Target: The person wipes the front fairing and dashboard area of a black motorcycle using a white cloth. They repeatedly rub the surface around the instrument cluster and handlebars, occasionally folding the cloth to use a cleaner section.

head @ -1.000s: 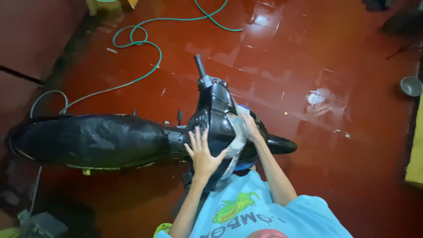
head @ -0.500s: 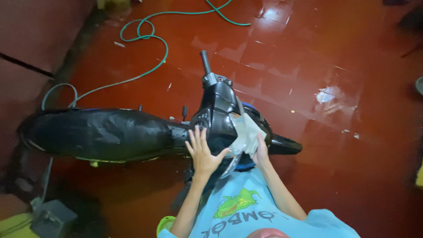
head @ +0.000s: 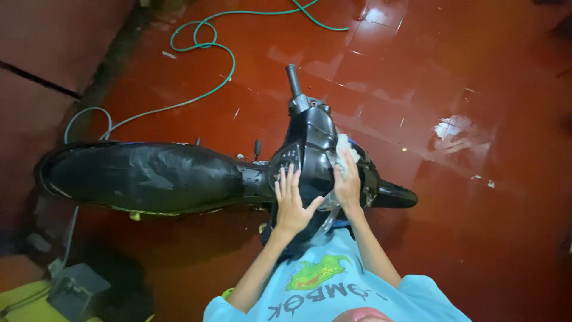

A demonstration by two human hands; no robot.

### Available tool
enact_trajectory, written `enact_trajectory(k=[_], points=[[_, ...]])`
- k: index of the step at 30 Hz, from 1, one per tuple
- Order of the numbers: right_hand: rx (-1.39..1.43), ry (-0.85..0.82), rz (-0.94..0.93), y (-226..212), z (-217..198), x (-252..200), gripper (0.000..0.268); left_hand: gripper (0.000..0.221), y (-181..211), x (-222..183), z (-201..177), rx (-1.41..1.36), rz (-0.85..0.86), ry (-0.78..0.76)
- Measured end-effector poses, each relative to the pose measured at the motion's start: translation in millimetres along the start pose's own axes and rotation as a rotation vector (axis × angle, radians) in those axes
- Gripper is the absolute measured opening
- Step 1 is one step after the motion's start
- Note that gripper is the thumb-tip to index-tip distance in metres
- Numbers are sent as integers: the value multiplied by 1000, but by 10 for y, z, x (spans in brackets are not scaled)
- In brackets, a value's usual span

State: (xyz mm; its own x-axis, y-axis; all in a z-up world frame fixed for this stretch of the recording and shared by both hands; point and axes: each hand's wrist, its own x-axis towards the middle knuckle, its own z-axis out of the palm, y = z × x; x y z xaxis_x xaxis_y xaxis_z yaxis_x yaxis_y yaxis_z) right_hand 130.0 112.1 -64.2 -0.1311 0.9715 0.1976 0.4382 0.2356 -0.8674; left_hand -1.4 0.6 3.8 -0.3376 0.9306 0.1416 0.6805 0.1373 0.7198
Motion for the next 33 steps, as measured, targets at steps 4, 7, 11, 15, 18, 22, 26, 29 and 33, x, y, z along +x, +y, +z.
enact_trajectory(k=[4, 7, 11, 15, 18, 22, 26, 29, 33], points=[[-20, -77, -76, 80, -49, -152, 59, 76, -69, -8, 21, -13, -8, -13], [-42, -144, -286, 4, -135, -349, 59, 57, -113, -27, 55, -38, -67, 31], [7, -305, -496, -72, -362, -469, 53, 52, -114, -61, 45, -47, -141, 84], [121, -383, -513, -195, -610, -453, 54, 55, -115, -93, 76, -27, -84, 156], [354, -384, -346, -230, -686, -377, 68, 55, -82, -79, 37, -114, 19, 227], [534, -316, -78, -395, -684, -340, 54, 81, -56, -102, -69, -381, 174, 233], [733, -310, 104, -738, -685, -372, 55, 108, 48, -41, -34, -896, 128, 202], [794, -494, 224, -797, -554, -457, 60, 120, 44, 40, -97, -1117, 111, 129], [676, -696, 111, -944, -522, -323, 75, 53, -603, -116, 286, -1090, 68, 123]])
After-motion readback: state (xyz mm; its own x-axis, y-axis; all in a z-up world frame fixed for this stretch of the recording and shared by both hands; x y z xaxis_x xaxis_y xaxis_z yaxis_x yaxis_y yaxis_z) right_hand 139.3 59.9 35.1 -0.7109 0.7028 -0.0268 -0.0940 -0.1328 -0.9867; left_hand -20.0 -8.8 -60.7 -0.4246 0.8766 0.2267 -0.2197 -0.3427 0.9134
